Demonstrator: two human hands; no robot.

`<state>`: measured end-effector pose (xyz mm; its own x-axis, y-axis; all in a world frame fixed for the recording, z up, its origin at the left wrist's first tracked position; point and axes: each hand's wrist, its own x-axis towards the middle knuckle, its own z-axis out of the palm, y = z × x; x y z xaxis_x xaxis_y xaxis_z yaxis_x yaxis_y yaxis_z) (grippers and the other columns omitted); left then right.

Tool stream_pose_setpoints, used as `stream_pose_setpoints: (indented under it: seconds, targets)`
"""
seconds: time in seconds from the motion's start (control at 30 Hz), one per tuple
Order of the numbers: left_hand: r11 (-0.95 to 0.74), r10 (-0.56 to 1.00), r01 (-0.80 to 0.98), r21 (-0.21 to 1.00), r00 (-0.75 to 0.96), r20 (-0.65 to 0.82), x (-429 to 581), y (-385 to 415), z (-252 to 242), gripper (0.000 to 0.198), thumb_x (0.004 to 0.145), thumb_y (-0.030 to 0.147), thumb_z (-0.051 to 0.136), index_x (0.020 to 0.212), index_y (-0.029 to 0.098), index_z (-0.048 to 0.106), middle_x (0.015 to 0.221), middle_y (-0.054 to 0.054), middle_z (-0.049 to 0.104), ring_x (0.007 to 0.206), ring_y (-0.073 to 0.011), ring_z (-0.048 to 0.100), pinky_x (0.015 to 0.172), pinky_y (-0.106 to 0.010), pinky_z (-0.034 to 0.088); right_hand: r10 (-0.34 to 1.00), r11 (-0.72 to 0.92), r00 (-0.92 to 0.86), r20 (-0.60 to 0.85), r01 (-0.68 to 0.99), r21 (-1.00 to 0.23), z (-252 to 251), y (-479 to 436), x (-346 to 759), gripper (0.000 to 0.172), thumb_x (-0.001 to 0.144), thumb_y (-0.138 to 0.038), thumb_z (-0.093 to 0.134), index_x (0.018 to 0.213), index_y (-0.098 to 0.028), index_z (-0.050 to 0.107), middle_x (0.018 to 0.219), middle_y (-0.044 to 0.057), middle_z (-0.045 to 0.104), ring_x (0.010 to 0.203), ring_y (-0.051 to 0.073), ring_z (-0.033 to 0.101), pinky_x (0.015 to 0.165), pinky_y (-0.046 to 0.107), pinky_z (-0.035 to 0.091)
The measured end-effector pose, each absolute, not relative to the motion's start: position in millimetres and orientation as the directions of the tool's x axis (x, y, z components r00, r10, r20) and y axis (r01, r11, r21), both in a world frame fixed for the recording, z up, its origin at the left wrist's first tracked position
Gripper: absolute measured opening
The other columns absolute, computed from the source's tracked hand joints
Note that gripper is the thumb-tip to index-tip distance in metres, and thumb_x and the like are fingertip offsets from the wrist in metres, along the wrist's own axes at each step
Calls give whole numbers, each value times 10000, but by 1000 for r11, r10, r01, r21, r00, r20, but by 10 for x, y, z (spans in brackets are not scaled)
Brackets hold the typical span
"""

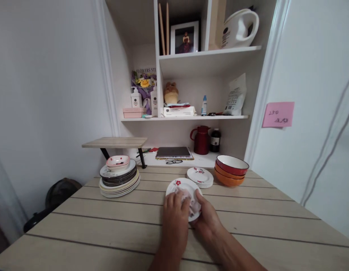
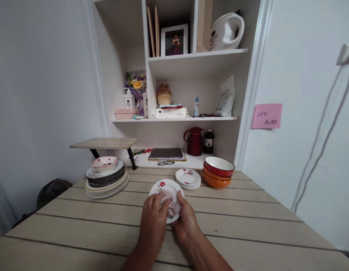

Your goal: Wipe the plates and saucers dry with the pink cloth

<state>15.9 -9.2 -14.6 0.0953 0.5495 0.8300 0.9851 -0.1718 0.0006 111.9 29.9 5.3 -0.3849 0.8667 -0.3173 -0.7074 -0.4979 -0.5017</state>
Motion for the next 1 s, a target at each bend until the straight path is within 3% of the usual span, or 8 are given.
stream_pose_setpoints:
  seconds: [0.13, 0.2, 0.37, 0.5, 0.63, 0.8, 0.93, 1.0]
  targets:
    - [-271, 524, 962, -38, 180, 833, 249, -93, -180, 257, 795, 120, 647, 1021, 238, 672, 1139, -35, 647, 1072, -211, 549, 932, -379, 478, 820, -572, -482, -309, -691, -441, 51, 289, 1120, 279, 921, -365, 530, 911, -117, 659, 764, 57, 736, 652, 144, 681, 618, 228, 525]
    - [-254, 560, 967, -6, 153, 815, 185, -95, -142, 266, 791, 127, 649, 1026, 247, 676, 1135, -39, 652, 1069, -211, 555, 933, -385, 473, 824, -566, -489, -287, -677, -471, 40, 244, 1068, 263, 924, -347, 529, 933, -117, 655, 753, 47, 733, 623, 135, 669, 639, 235, 526]
    - [117, 644, 975, 187, -217, 734, -136, -129, -32, 304, 871, 159, 525, 1130, 261, 650, 1188, -88, 621, 1069, -247, 551, 966, -475, 394, 862, -499, -406, -303, -577, -647, 3, 135, 941, 332, 917, -378, 527, 1081, -106, 623, 810, 81, 746, 648, 184, 679, 682, 322, 533]
    - [265, 651, 944, 197, -326, 685, -247, -143, -33, 303, 910, 195, 453, 1146, 224, 642, 1118, -106, 627, 999, -242, 569, 957, -472, 379, 865, -502, -334, -375, -576, -645, 7, 172, 965, 362, 914, -404, 527, 1112, -114, 611, 805, 76, 744, 642, 179, 673, 700, 331, 527]
    - [123, 704, 979, 163, -202, 681, -123, -103, -63, 307, 910, 242, 476, 1168, 233, 643, 1195, -117, 596, 1067, -251, 548, 921, -423, 424, 851, -524, -374, -367, -640, -562, 71, 268, 1058, 373, 948, -410, 454, 1119, -114, 603, 787, 72, 740, 623, 181, 668, 685, 329, 523]
    - [-200, 753, 971, 130, 67, 655, 74, -87, -95, 357, 882, 229, 528, 1217, 308, 617, 1330, -63, 545, 1220, -252, 471, 1042, -474, 360, 836, -548, -447, -317, -685, -480, 73, 325, 1096, 382, 968, -392, 404, 1085, -91, 608, 732, 58, 724, 589, 163, 659, 614, 272, 504]
    - [-328, 784, 906, 268, 103, 613, 1, -62, -114, 472, 882, 304, 524, 1351, 335, 488, 1449, -68, 417, 1316, -244, 401, 1079, -473, 338, 829, -558, -436, -350, -685, -468, 75, 340, 1094, 404, 971, -403, 382, 1100, -90, 602, 760, 70, 729, 666, 188, 688, 687, 313, 532]
    - [-285, 788, 888, 362, 2, 615, -89, -32, -131, 477, 900, 338, 482, 1375, 299, 463, 1452, -96, 392, 1304, -228, 422, 1050, -419, 382, 826, -563, -457, -331, -698, -442, 100, 344, 1095, 425, 980, -405, 346, 1125, -93, 595, 836, 93, 740, 754, 207, 705, 740, 346, 540]
